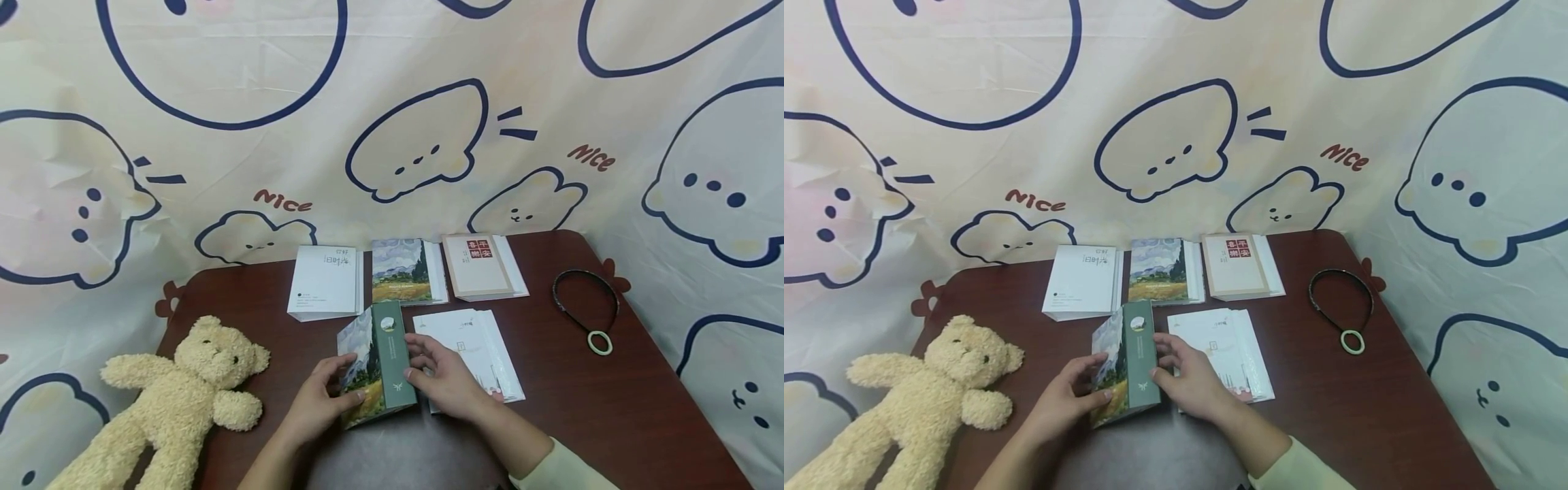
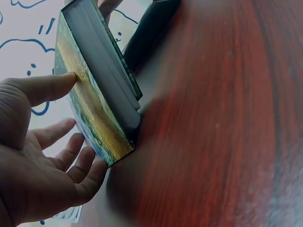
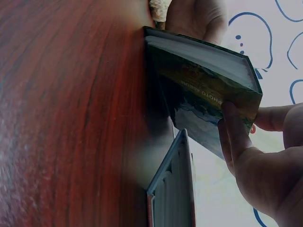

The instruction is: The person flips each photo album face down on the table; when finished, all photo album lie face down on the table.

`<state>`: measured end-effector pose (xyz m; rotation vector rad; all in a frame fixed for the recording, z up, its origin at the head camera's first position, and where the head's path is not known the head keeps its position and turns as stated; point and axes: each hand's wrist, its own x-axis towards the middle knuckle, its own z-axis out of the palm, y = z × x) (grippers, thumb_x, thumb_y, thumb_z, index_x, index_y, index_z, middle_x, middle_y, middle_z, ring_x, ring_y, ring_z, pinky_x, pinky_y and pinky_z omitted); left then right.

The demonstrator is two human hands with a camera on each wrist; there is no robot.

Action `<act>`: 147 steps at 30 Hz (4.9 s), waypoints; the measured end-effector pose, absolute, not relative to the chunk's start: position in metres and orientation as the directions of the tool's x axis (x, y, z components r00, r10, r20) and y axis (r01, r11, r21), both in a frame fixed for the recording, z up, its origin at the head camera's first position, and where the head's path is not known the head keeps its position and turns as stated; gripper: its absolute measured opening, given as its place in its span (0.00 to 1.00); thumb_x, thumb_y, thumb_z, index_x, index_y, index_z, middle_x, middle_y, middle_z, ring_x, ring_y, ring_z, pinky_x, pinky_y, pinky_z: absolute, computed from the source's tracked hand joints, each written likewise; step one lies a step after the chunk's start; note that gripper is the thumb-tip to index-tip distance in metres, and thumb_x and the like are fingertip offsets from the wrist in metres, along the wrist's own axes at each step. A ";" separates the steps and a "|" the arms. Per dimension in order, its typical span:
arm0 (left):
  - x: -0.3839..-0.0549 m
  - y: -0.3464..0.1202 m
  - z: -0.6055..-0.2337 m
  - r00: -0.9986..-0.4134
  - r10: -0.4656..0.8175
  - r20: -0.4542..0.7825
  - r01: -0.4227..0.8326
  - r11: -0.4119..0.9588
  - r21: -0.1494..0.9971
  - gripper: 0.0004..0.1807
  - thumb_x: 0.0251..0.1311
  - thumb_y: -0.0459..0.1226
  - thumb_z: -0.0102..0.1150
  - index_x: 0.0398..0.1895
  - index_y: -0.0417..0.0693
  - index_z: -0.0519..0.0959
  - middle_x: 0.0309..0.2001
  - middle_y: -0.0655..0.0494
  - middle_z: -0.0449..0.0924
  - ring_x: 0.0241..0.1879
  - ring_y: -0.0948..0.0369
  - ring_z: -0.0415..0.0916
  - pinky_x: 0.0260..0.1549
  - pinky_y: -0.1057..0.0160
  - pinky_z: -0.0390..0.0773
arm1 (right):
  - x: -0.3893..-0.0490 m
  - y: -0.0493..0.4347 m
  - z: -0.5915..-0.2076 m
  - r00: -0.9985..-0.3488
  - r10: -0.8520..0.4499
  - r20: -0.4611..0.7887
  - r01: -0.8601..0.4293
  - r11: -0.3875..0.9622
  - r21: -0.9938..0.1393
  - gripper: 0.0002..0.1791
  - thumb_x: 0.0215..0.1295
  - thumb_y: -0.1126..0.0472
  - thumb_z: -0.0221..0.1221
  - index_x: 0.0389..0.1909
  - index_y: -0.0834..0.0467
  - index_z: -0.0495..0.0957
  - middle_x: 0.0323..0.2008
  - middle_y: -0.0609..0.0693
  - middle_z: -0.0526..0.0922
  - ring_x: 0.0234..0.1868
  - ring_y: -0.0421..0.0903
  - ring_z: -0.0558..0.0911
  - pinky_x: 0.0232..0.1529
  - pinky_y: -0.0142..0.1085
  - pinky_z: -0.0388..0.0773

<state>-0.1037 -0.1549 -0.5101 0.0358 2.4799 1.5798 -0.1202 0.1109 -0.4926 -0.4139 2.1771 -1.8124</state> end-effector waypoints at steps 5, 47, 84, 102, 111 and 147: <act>-0.104 -0.158 -0.510 -0.979 0.129 -0.161 -0.087 0.450 0.889 0.35 0.55 0.41 0.78 0.68 0.53 0.78 0.63 0.48 0.73 0.61 0.49 0.73 0.60 0.41 0.73 | -0.121 0.109 -0.494 -0.923 -0.382 -0.042 -0.048 0.224 -0.973 0.33 0.73 0.63 0.62 0.76 0.61 0.65 0.66 0.61 0.76 0.60 0.54 0.82 0.54 0.38 0.81; -0.104 -0.182 -0.515 -0.974 0.045 -0.224 -0.151 0.610 0.778 0.36 0.53 0.44 0.79 0.68 0.55 0.79 0.69 0.46 0.69 0.71 0.42 0.59 0.62 0.32 0.66 | -0.125 0.077 -0.508 -0.881 -0.459 -0.112 -0.260 0.670 -0.696 0.31 0.75 0.60 0.60 0.73 0.67 0.67 0.20 0.44 0.77 0.19 0.38 0.75 0.28 0.34 0.75; -0.101 -0.181 -0.504 -0.983 0.042 -0.177 -0.106 0.659 0.744 0.40 0.50 0.44 0.81 0.70 0.55 0.77 0.68 0.49 0.71 0.68 0.45 0.61 0.60 0.35 0.70 | -0.125 0.080 -0.500 -0.863 -0.492 -0.112 -0.300 0.680 -0.669 0.34 0.70 0.55 0.66 0.70 0.68 0.71 0.32 0.46 0.88 0.33 0.33 0.84 0.45 0.41 0.84; -0.109 -0.154 -0.498 -0.993 0.092 -0.080 -0.016 0.553 0.833 0.37 0.51 0.39 0.81 0.67 0.51 0.78 0.64 0.49 0.75 0.63 0.48 0.72 0.60 0.41 0.75 | -0.124 0.106 -0.495 -0.881 -0.471 -0.038 -0.263 0.556 -0.788 0.32 0.70 0.61 0.65 0.73 0.66 0.69 0.54 0.57 0.86 0.35 0.30 0.83 0.38 0.33 0.81; -0.112 -0.137 -0.496 -0.983 0.138 -0.123 -0.056 0.415 0.908 0.36 0.56 0.37 0.78 0.69 0.51 0.76 0.61 0.47 0.77 0.59 0.48 0.75 0.57 0.43 0.76 | -0.120 0.121 -0.495 -0.895 -0.444 -0.042 -0.200 0.483 -0.853 0.32 0.70 0.63 0.65 0.73 0.64 0.69 0.60 0.57 0.82 0.43 0.36 0.86 0.37 0.31 0.84; -0.119 -0.076 -0.504 -0.923 0.355 -0.150 -0.079 0.206 0.975 0.42 0.60 0.31 0.72 0.77 0.43 0.64 0.68 0.34 0.70 0.63 0.40 0.75 0.56 0.52 0.81 | -0.117 0.199 -0.501 -0.980 -0.200 0.026 -0.145 0.612 -0.778 0.28 0.64 0.64 0.70 0.65 0.60 0.78 0.51 0.47 0.87 0.39 0.37 0.83 0.42 0.33 0.82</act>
